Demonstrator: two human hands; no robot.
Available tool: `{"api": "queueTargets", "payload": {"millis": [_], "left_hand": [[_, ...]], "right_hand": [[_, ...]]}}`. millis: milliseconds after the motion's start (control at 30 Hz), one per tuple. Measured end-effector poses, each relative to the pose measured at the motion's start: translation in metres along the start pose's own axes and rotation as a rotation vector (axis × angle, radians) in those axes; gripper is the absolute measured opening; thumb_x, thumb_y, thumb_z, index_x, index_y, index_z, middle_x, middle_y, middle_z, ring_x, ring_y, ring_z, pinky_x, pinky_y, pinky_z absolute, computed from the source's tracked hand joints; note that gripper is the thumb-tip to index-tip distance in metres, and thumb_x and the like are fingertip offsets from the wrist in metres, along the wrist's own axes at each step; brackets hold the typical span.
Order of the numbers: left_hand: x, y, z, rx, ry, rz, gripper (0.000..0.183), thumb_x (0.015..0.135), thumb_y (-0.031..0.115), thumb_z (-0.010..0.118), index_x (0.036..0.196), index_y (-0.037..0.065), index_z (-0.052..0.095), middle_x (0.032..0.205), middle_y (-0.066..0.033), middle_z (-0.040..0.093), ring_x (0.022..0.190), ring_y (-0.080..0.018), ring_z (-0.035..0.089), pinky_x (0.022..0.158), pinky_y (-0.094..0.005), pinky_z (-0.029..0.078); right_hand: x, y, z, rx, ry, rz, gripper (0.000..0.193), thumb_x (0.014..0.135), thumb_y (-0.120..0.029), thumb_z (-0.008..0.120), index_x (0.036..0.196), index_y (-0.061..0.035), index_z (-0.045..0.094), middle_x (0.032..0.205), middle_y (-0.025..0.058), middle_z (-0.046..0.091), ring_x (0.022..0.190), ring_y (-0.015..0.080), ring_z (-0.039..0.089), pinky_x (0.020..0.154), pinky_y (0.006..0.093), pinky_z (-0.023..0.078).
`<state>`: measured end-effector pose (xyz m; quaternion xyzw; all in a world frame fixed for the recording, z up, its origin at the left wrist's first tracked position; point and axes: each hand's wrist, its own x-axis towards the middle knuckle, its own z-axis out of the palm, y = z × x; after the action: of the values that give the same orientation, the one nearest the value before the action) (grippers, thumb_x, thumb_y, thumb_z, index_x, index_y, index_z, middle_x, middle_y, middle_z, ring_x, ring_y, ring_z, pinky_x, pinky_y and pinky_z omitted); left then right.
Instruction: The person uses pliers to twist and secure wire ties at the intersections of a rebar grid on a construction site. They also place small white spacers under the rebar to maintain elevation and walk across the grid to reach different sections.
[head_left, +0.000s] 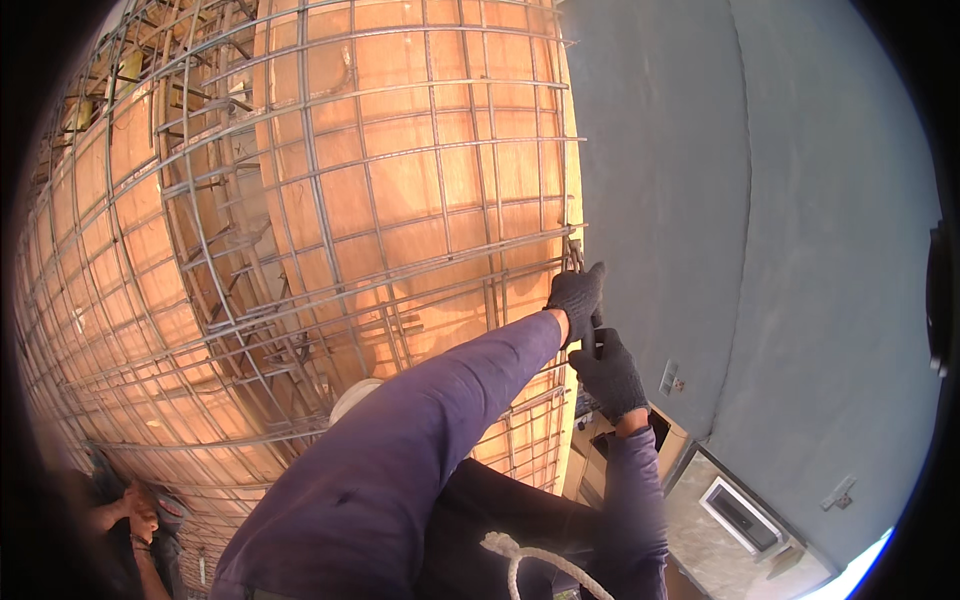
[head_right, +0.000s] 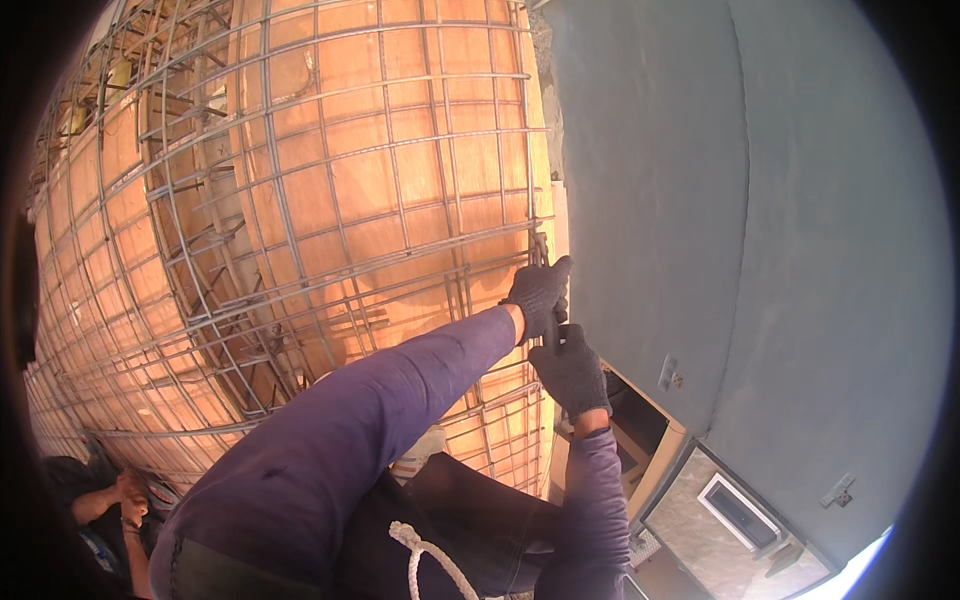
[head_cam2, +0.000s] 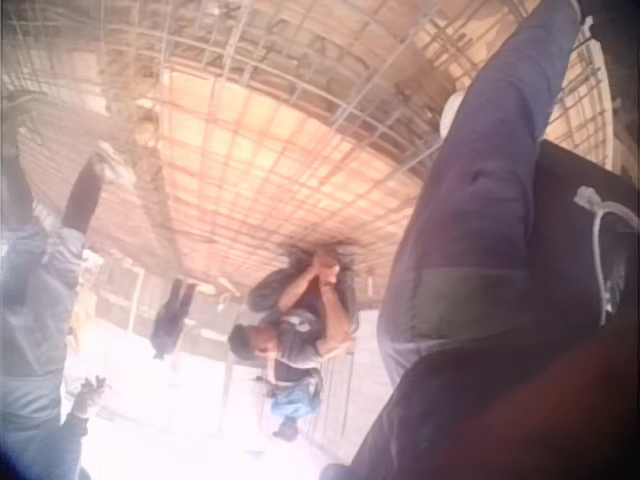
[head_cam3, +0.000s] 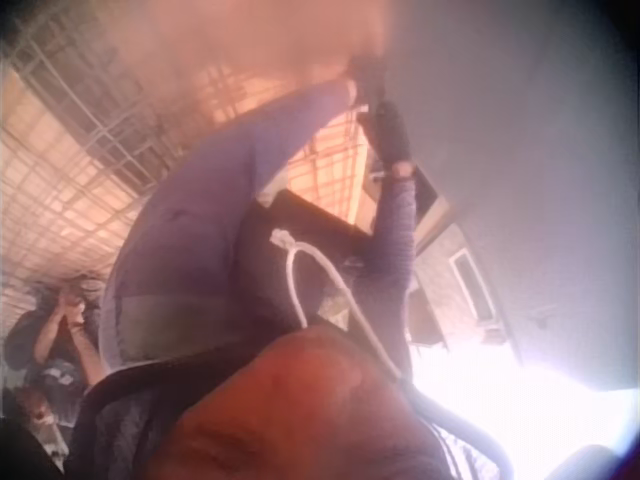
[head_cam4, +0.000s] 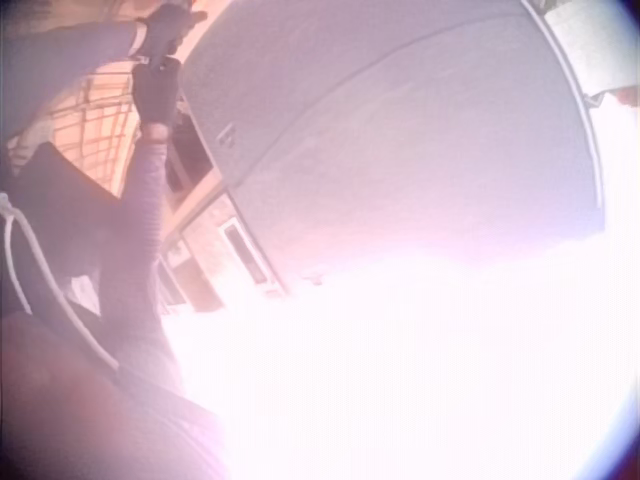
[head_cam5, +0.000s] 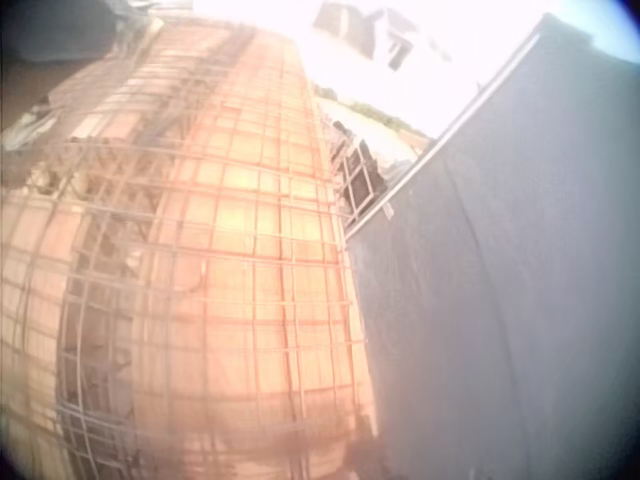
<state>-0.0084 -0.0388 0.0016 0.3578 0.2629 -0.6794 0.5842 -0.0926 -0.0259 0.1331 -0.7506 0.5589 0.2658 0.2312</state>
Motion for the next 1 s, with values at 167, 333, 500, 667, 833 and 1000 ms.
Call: {"api": "queueTargets", "payload": {"millis": [167, 333, 500, 667, 833, 1000], "left_hand": [[-0.006, -0.002, 0.008, 0.201, 0.28, 0.119, 0.051, 0.089, 0.047, 0.075, 0.083, -0.002, 0.062, 0.068, -0.0073, 0.056, 0.059, -0.0213, 0.055, 0.056, -0.0427, 0.045], [-0.037, 0.014, -0.03, 0.224, -0.054, 0.142, 0.051, 0.089, 0.052, 0.076, 0.086, 0.004, 0.06, 0.072, -0.0045, 0.055, 0.061, -0.017, 0.055, 0.058, -0.0359, 0.048], [-0.045, 0.016, -0.033, 0.094, -0.132, 0.123, 0.041, 0.093, 0.044, 0.077, 0.09, 0.007, 0.061, 0.076, -0.0034, 0.056, 0.061, -0.0155, 0.056, 0.054, -0.0336, 0.049], [-0.036, 0.004, -0.03, -0.009, -0.144, 0.14, 0.04, 0.093, 0.044, 0.078, 0.094, 0.009, 0.059, 0.076, -0.0029, 0.053, 0.059, -0.0144, 0.053, 0.049, -0.0325, 0.048], [-0.031, 0.001, -0.028, -0.081, -0.159, 0.107, 0.04, 0.093, 0.044, 0.078, 0.098, 0.01, 0.058, 0.076, -0.0024, 0.051, 0.06, -0.0141, 0.052, 0.048, -0.0329, 0.049], [-0.028, 0.002, -0.024, -0.153, -0.167, 0.083, 0.04, 0.093, 0.044, 0.078, 0.098, 0.01, 0.058, 0.08, -0.0019, 0.051, 0.063, -0.0139, 0.052, 0.05, -0.033, 0.05]], "right_hand": [[0.01, 0.001, 0.022, -0.24, 0.169, -0.194, 0.026, 0.094, -0.022, 0.065, 0.1, 0.0027, 0.063, 0.087, 0.0261, 0.072, 0.081, 0.0446, 0.072, 0.072, 0.0517, 0.056], [0.01, 0.003, 0.009, 0.912, -0.456, 0.204, 0.024, 0.097, -0.025, 0.072, 0.093, -0.0043, 0.061, 0.071, 0.0008, 0.055, 0.055, 0.0113, 0.053, 0.05, 0.0297, 0.044], [0.004, -0.013, -0.007, 0.704, -0.381, 0.18, 0.045, 0.104, -0.041, 0.061, 0.107, 0.0036, 0.063, 0.078, 0.0075, 0.064, 0.063, 0.0179, 0.064, 0.057, 0.0333, 0.055], [0.005, -0.017, -0.015, 0.759, -0.422, 0.19, 0.058, 0.105, -0.05, 0.057, 0.114, 0.0067, 0.064, 0.091, 0.0136, 0.07, 0.077, 0.0235, 0.073, 0.069, 0.0377, 0.062], [0.004, -0.016, -0.028, 0.669, -0.454, 0.118, 0.061, 0.104, -0.053, 0.059, 0.116, 0.006, 0.064, 0.095, 0.0147, 0.071, 0.081, 0.0249, 0.075, 0.073, 0.0397, 0.065], [0.004, -0.025, -0.038, 0.66, -0.462, 0.192, 0.061, 0.103, -0.054, 0.059, 0.116, 0.0054, 0.064, 0.096, 0.0124, 0.07, 0.082, 0.0227, 0.074, 0.074, 0.04, 0.065]]}}
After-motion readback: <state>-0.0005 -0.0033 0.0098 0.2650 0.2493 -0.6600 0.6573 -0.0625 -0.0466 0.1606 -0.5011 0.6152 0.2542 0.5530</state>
